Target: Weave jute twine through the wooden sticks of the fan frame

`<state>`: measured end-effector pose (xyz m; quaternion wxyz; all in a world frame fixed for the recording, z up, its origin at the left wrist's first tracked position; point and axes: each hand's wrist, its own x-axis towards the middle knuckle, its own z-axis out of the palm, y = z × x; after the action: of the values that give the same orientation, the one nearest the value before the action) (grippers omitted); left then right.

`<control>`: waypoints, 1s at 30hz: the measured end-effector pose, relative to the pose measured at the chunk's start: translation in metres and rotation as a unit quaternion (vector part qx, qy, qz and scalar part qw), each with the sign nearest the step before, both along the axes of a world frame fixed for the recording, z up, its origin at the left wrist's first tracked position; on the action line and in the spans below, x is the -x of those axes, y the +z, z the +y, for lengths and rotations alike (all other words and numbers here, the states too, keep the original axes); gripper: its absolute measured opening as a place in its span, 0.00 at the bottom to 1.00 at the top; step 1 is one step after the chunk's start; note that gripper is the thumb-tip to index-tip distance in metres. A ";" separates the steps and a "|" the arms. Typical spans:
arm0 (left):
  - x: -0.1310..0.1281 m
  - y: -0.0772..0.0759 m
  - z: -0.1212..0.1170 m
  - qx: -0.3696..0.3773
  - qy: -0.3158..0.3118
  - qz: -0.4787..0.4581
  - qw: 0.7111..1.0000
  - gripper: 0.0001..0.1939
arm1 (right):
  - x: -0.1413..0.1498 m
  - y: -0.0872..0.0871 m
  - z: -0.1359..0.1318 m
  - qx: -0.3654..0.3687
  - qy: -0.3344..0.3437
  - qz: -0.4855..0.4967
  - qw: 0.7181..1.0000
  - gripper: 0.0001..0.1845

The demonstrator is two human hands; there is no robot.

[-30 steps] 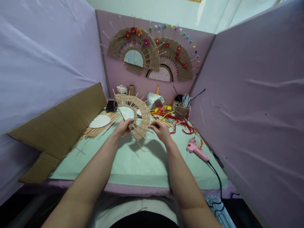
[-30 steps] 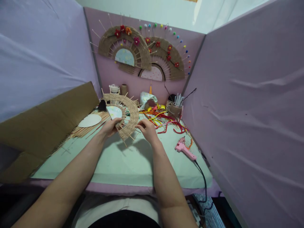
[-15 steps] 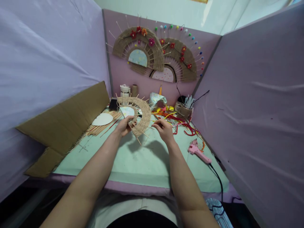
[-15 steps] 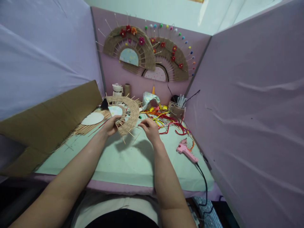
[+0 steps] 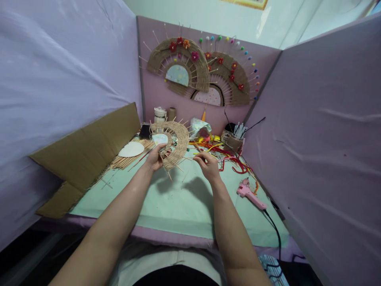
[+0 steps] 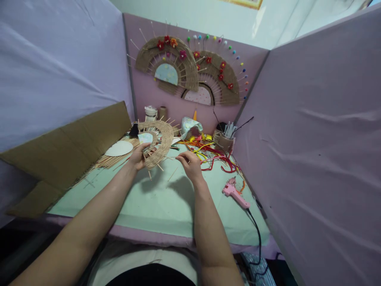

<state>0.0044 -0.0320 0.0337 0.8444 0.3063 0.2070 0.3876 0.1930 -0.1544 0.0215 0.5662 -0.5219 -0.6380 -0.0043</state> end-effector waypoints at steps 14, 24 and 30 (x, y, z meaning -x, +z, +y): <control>0.001 0.000 -0.008 -0.027 -0.054 0.051 0.997 0.08 | -0.002 0.000 -0.001 -0.039 -0.075 -0.046 0.995 0.13; 0.003 -0.002 -0.003 -0.040 -0.043 0.079 0.995 0.07 | -0.001 0.003 -0.002 -0.057 -0.072 -0.047 0.995 0.09; 0.004 -0.003 -0.001 -0.042 -0.041 0.104 0.993 0.07 | -0.004 0.004 -0.005 -0.062 -0.107 -0.006 0.992 0.10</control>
<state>-0.0001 -0.0332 0.0305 0.8197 0.3885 0.2646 0.3272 0.1969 -0.1594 0.0252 0.5901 -0.5512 -0.5800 -0.1076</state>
